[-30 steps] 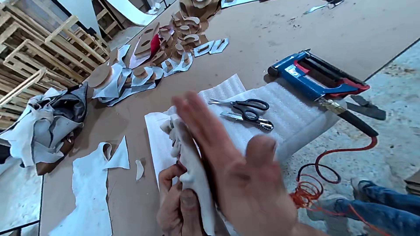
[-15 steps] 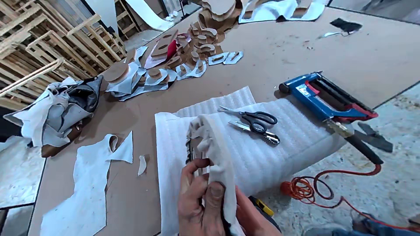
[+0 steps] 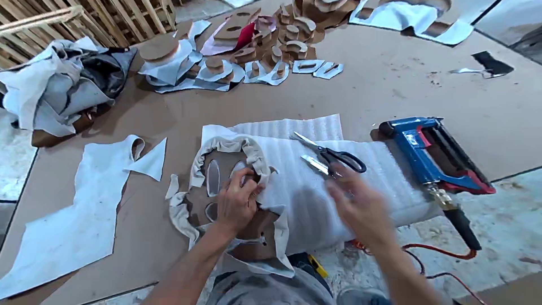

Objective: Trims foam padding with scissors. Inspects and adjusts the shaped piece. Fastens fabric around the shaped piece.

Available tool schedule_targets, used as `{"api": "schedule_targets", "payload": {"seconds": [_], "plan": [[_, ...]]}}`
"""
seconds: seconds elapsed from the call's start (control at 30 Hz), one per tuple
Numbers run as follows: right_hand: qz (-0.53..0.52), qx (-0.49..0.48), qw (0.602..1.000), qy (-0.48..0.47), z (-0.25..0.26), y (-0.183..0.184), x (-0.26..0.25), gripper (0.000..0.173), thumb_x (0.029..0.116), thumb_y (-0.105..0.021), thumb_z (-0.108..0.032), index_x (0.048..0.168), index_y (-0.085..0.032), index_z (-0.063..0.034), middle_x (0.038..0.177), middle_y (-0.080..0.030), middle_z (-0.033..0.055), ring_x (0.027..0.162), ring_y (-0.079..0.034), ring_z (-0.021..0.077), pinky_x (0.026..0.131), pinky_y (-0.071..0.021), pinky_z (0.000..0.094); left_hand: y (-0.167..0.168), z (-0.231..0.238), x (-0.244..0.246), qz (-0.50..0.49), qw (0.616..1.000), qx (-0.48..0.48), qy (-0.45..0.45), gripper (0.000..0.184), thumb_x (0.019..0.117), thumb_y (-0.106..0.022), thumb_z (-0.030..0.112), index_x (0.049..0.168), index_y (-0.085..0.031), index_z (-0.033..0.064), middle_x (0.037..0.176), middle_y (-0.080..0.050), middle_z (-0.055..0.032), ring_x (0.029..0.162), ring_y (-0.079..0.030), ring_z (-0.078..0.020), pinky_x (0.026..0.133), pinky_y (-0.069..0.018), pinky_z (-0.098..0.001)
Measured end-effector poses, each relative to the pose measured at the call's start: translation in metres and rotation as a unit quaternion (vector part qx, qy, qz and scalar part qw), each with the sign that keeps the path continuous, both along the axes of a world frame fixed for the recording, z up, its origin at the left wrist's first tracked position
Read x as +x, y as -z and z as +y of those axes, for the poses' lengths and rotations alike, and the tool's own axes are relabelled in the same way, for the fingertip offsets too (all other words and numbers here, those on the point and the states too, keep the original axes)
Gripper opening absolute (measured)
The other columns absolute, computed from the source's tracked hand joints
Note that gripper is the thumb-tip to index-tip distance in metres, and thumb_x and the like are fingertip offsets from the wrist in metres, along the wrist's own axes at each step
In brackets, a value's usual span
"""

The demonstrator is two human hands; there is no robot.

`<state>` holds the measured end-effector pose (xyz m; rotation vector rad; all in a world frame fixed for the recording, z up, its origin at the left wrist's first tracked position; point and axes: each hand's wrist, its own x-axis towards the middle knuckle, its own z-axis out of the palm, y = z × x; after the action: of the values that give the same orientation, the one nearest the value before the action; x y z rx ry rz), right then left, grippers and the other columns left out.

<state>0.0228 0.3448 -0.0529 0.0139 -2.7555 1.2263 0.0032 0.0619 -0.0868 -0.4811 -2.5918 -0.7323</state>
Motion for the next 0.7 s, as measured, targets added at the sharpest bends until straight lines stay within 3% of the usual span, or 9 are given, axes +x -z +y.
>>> {"api": "schedule_targets", "payload": {"seconds": [0.03, 0.1, 0.2, 0.3, 0.43, 0.53, 0.57, 0.63, 0.7], "plan": [[0.022, 0.103, 0.993, 0.051, 0.036, 0.002, -0.008, 0.054, 0.1005, -0.059, -0.036, 0.141, -0.057, -0.0013, 0.131, -0.063, 0.0276, 0.114, -0.065, 0.0477, 0.088, -0.0521, 0.0695, 0.014, -0.001, -0.003, -0.016, 1.0, -0.008, 0.002, 0.035, 0.1024, -0.058, 0.035, 0.082, -0.072, 0.0108, 0.124, -0.067, -0.0106, 0.082, -0.069, -0.0215, 0.067, -0.0592, -0.0413], [-0.004, 0.204, 0.971, 0.125, 0.101, 0.011, -0.023, 0.069, 0.0949, -0.065, -0.04, 0.147, -0.049, 0.0013, 0.141, -0.047, 0.0409, 0.126, -0.047, 0.0655, 0.091, -0.0393, 0.0829, 0.023, -0.002, -0.01, -0.052, 0.999, -0.008, -0.004, 0.034, 0.102, -0.059, 0.034, 0.081, -0.071, 0.0102, 0.123, -0.066, -0.0107, 0.08, -0.068, -0.0213, 0.065, -0.0583, -0.041], [-0.09, 0.254, 0.945, 0.187, 0.157, 0.034, -0.048, 0.087, 0.0904, -0.07, -0.049, 0.156, -0.037, -0.002, 0.143, -0.037, 0.0474, 0.125, -0.039, 0.0721, 0.089, -0.0347, 0.0862, 0.028, -0.005, -0.02, -0.07, 0.997, -0.013, -0.027, 0.036, 0.102, -0.058, 0.033, 0.077, -0.069, 0.0095, 0.127, -0.063, -0.0122, 0.073, -0.066, -0.0189, 0.058, -0.0562, -0.0382], [-0.168, 0.274, 0.926, 0.199, 0.179, 0.038, -0.078, 0.086, 0.0912, -0.076, -0.043, 0.156, -0.035, -0.0022, 0.134, -0.043, 0.0494, 0.115, -0.047, 0.0726, 0.085, -0.0362, 0.0866, 0.033, -0.004, -0.023, -0.093, 0.994, -0.02, -0.045, 0.038, 0.1021, -0.055, 0.034, 0.075, -0.068, 0.0109, 0.129, -0.063, -0.0096, 0.082, -0.068, -0.019, 0.061, -0.0568, -0.0376], [-0.25, 0.287, 0.906, 0.184, 0.211, 0.023, -0.107, 0.084, 0.0865, -0.083, -0.025, 0.155, -0.038, -0.0067, 0.115, -0.061, 0.0413, 0.105, -0.058, 0.0652, 0.081, -0.0402, 0.0851, 0.036, -0.004, -0.026, -0.114, 0.991, -0.019, -0.061, 0.037, 0.1017, -0.055, 0.035, 0.076, -0.067, 0.0121, 0.129, -0.062, -0.0082, 0.079, -0.066, -0.0185, 0.059, -0.0546, -0.0368], [-0.28, 0.272, 0.896, 0.213, 0.214, -0.014, -0.1, 0.048, 0.0926, -0.069, -0.023, 0.137, -0.058, -0.0076, 0.108, -0.064, 0.0352, 0.099, -0.061, 0.0566, 0.076, -0.0437, 0.0799, 0.035, -0.005, -0.028, -0.133, 0.989, -0.008, -0.068, 0.036, 0.1012, -0.056, 0.036, 0.076, -0.066, 0.0126, 0.13, -0.063, -0.0074, 0.078, -0.066, -0.0191, 0.059, -0.0542, -0.0377], [-0.282, 0.257, 0.9, 0.211, 0.204, -0.032, -0.093, 0.039, 0.0947, -0.065, -0.026, 0.126, -0.063, -0.0036, 0.1, -0.065, 0.0327, 0.09, -0.063, 0.0509, 0.072, -0.0462, 0.0748, 0.034, -0.005, -0.028, -0.138, 0.988, -0.004, -0.069, 0.036, 0.1013, -0.056, 0.036, 0.076, -0.066, 0.0123, 0.13, -0.063, -0.0072, 0.079, -0.066, -0.0195, 0.059, -0.0547, -0.0381], [-0.278, 0.187, 0.932, 0.14, 0.162, -0.068, -0.069, 0.041, 0.0963, -0.063, -0.034, 0.113, -0.064, 0.0033, 0.081, -0.063, 0.0192, 0.066, -0.062, 0.0303, 0.06, -0.0521, 0.0553, 0.033, -0.006, -0.029, -0.144, 0.987, 0.001, -0.07, 0.037, 0.1015, -0.056, 0.036, 0.076, -0.066, 0.0117, 0.13, -0.063, -0.0074, 0.079, -0.067, -0.0208, 0.06, -0.0554, -0.0389], [-0.263, 0.124, 0.957, 0.023, 0.094, -0.096, -0.043, 0.044, 0.0892, -0.072, -0.033, 0.112, -0.065, 0.0039, 0.086, -0.07, 0.0078, 0.071, -0.068, 0.0133, 0.065, -0.0601, 0.0402, 0.032, -0.006, -0.03, -0.149, 0.986, 0.012, -0.072, 0.038, 0.102, -0.057, 0.036, 0.076, -0.066, 0.0107, 0.131, -0.063, -0.0083, 0.075, -0.066, -0.0215, 0.058, -0.0552, -0.0396]]}}
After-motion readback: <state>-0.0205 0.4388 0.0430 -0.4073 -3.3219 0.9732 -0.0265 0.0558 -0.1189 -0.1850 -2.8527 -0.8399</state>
